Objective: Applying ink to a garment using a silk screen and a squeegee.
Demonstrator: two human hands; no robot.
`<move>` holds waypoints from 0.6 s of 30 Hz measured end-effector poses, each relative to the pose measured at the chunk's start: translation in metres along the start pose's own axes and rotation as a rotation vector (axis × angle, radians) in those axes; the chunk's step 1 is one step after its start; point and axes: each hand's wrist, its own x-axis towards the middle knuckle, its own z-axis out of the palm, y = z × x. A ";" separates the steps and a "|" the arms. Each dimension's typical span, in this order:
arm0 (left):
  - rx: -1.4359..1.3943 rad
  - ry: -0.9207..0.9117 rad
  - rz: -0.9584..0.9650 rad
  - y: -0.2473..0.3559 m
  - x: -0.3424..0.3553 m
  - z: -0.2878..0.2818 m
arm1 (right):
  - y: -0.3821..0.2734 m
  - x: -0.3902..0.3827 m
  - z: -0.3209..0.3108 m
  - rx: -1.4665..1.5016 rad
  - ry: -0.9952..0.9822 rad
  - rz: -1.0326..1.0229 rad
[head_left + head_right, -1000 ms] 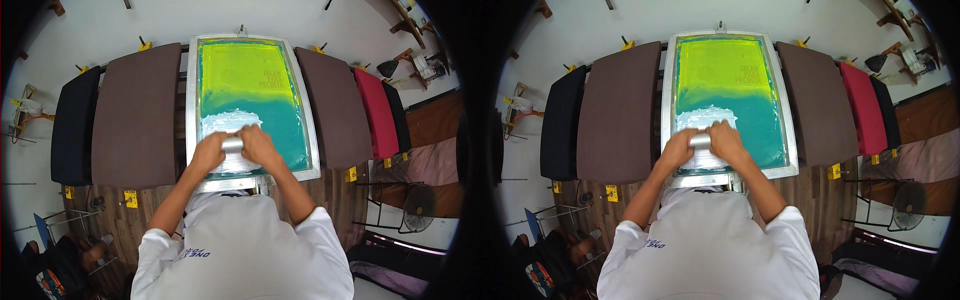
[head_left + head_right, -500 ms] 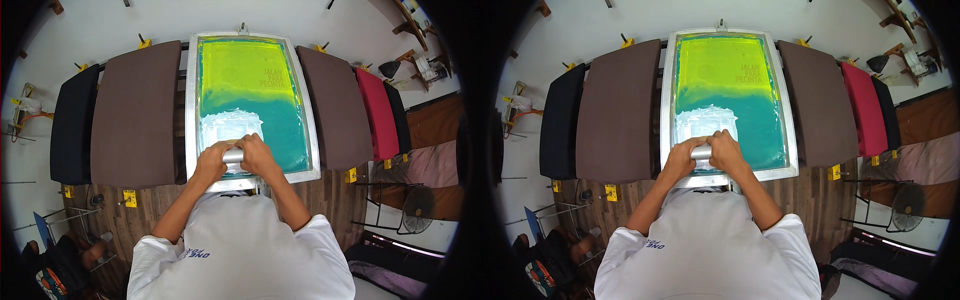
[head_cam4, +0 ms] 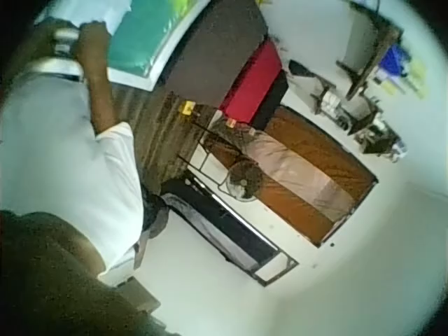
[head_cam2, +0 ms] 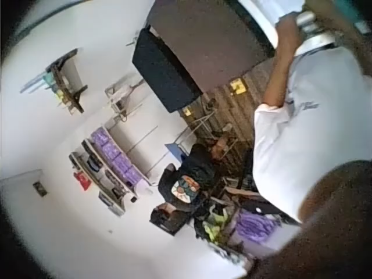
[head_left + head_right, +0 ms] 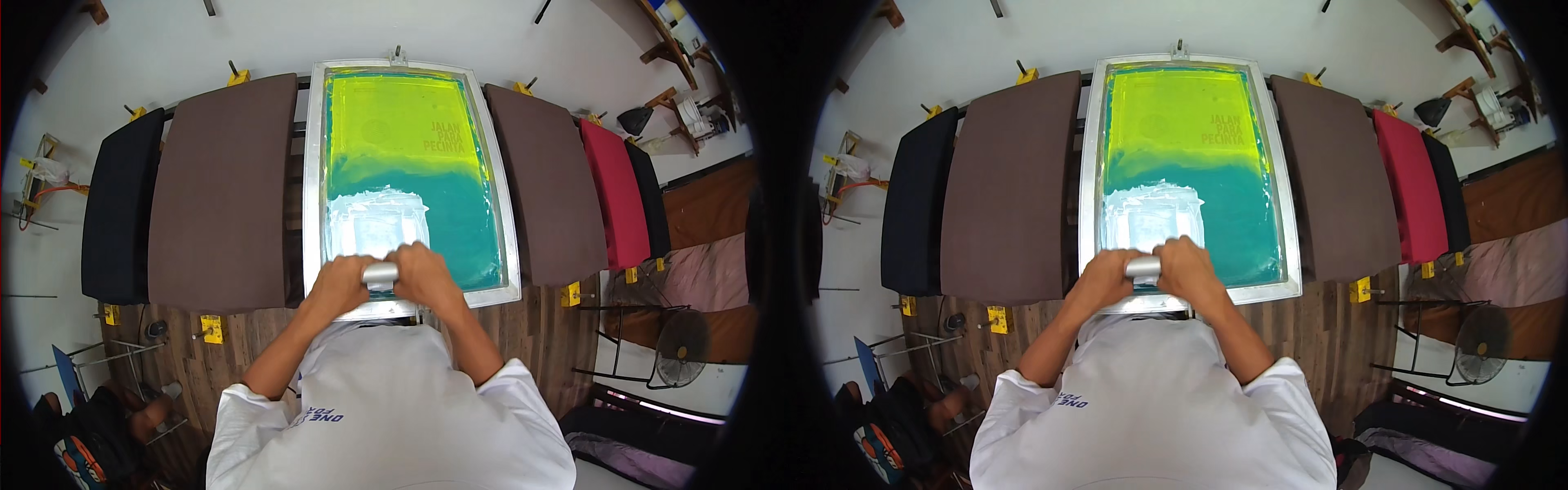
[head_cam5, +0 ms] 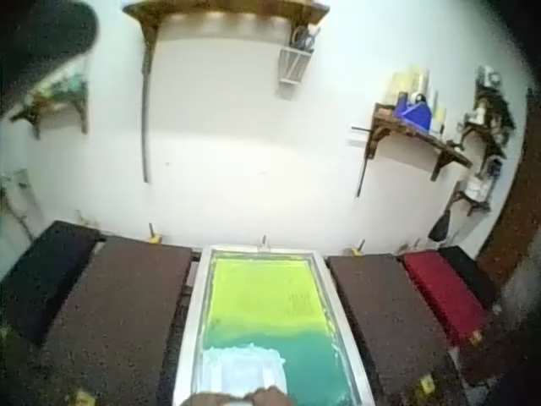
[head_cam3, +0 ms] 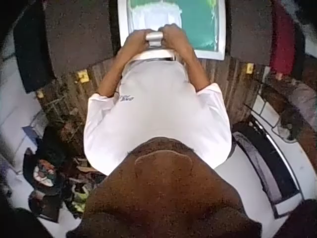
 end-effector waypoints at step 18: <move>0.005 0.073 0.111 0.002 -0.033 0.029 | 0.005 -0.043 0.033 0.077 0.103 -0.091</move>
